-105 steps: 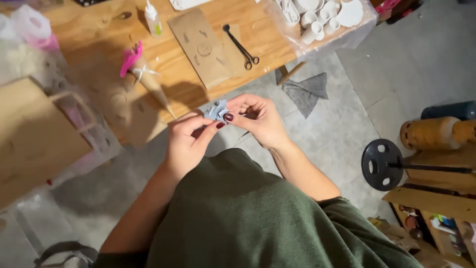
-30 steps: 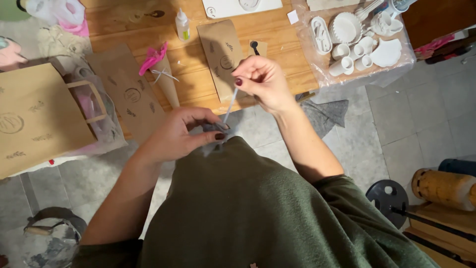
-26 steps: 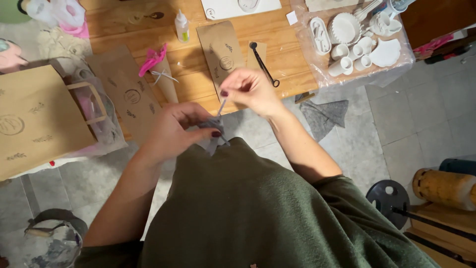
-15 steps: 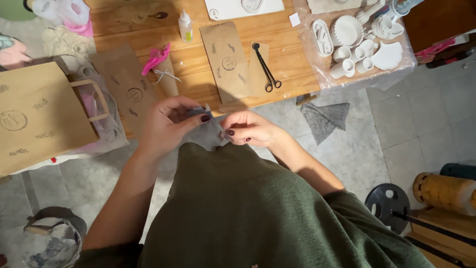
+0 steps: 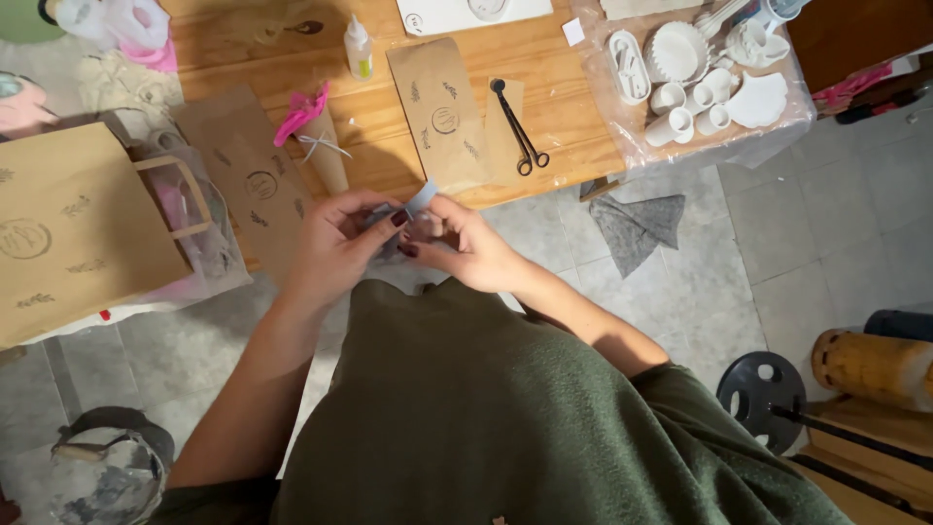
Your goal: Packaging craft items by wrapping a decorative flower in bubble wrap and placing it in a paper bag.
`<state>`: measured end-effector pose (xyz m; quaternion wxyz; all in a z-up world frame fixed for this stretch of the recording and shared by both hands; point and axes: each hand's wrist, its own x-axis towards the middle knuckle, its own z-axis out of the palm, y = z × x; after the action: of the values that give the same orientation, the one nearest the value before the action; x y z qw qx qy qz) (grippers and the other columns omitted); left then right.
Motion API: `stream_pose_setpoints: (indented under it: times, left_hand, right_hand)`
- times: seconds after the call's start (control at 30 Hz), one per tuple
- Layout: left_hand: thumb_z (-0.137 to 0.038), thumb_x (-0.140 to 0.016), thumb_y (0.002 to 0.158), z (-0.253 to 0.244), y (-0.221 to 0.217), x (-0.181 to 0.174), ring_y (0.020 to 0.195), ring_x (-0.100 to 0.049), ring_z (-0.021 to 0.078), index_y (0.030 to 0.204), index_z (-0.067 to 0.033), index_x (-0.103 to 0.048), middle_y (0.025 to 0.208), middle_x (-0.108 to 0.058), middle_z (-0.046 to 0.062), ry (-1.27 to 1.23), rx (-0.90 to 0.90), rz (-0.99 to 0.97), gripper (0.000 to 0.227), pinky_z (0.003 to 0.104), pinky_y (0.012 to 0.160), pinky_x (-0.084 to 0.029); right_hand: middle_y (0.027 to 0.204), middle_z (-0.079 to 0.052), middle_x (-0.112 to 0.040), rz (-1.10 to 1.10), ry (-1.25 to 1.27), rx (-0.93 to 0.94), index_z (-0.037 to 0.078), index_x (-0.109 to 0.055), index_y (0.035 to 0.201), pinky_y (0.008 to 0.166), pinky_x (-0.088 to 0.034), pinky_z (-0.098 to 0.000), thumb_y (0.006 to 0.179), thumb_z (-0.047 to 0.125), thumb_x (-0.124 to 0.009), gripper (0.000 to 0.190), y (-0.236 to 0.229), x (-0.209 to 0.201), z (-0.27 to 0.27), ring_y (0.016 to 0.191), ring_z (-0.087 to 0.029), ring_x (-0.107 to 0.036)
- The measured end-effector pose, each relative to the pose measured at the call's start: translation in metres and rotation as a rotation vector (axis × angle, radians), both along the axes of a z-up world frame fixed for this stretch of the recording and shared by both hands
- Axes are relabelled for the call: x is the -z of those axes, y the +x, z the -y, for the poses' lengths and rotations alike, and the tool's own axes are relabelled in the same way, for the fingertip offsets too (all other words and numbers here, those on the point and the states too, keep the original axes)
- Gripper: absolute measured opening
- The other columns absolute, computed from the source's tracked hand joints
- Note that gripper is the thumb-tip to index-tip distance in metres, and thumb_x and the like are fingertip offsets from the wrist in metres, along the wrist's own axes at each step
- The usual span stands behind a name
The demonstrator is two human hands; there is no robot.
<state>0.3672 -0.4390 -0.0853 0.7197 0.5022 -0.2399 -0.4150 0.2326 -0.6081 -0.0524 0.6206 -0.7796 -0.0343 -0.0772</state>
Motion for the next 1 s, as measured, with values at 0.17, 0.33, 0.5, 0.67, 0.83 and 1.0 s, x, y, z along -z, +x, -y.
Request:
stream_pose_setpoints:
  times: [0.17, 0.33, 0.5, 0.67, 0.83, 1.0]
  left_hand:
    - [0.001, -0.068, 0.099, 0.001, -0.001, 0.005, 0.089, -0.074, 0.0143, 0.114, 0.0028, -0.069, 0.100, -0.074, 0.009, -0.047, -0.124, 0.152, 0.015, 0.026, 0.072, -0.057]
    - [0.005, -0.066, 0.098, 0.006, -0.011, 0.027, 0.088, -0.075, 0.0161, 0.114, 0.0037, -0.071, 0.101, -0.076, 0.011, 0.005, -0.219, 0.162, 0.016, 0.027, 0.078, -0.060]
    - [0.007, -0.065, 0.098, 0.008, -0.010, 0.062, 0.089, -0.076, 0.0162, 0.111, 0.0028, -0.071, 0.103, -0.075, 0.011, 0.026, -0.335, 0.327, 0.014, 0.029, 0.080, -0.062]
    - [0.005, -0.070, 0.090, 0.015, 0.005, 0.090, 0.082, -0.076, 0.0189, 0.103, -0.0011, -0.074, 0.095, -0.074, 0.013, 0.253, -0.407, 0.707, 0.015, 0.029, 0.071, -0.059]
    - [0.001, -0.071, 0.090, 0.051, 0.059, 0.144, 0.079, -0.071, 0.0292, 0.099, -0.0025, -0.074, 0.089, -0.072, 0.013, 0.347, -0.398, 0.902, 0.010, 0.037, 0.071, -0.055]
    - [0.002, -0.070, 0.086, 0.115, 0.099, 0.178, 0.084, -0.070, 0.0349, 0.092, -0.0032, -0.074, 0.089, -0.073, 0.014, 0.166, -0.269, 1.079, 0.009, 0.042, 0.074, -0.055]
  right_hand:
    - [0.107, -0.011, -0.074, 0.046, -0.143, 0.198, 0.002, -0.069, 0.118, 0.089, -0.058, -0.0316, 0.105, -0.004, -0.058, 0.018, -0.004, 0.003, -0.009, 0.099, -0.024, -0.075]
    - [0.097, -0.014, -0.071, 0.097, -0.277, 0.247, -0.001, -0.067, 0.105, 0.081, -0.056, -0.0345, 0.100, -0.002, -0.058, 0.010, -0.008, 0.006, -0.014, 0.089, -0.028, -0.071]
    - [0.088, -0.014, -0.068, -0.009, -0.264, 0.235, 0.001, -0.067, 0.096, 0.071, -0.055, -0.0357, 0.100, 0.000, -0.061, 0.007, -0.014, 0.030, -0.010, 0.078, -0.028, -0.069]
    - [0.076, -0.015, -0.068, -0.354, -0.314, 0.156, 0.004, -0.074, 0.095, 0.064, -0.053, -0.0364, 0.102, 0.011, -0.058, 0.018, -0.029, 0.092, 0.006, 0.066, -0.027, -0.066]
    - [0.082, -0.012, -0.072, -0.372, -0.196, 0.170, 0.004, -0.073, 0.095, 0.069, -0.054, -0.0366, 0.104, 0.015, -0.057, 0.022, -0.075, 0.191, 0.023, 0.074, -0.021, -0.066]
    - [0.082, -0.012, -0.074, -0.781, -0.103, 0.349, 0.001, -0.074, 0.100, 0.069, -0.054, -0.0369, 0.101, 0.022, -0.060, 0.026, -0.148, 0.296, 0.023, 0.074, -0.016, -0.063]
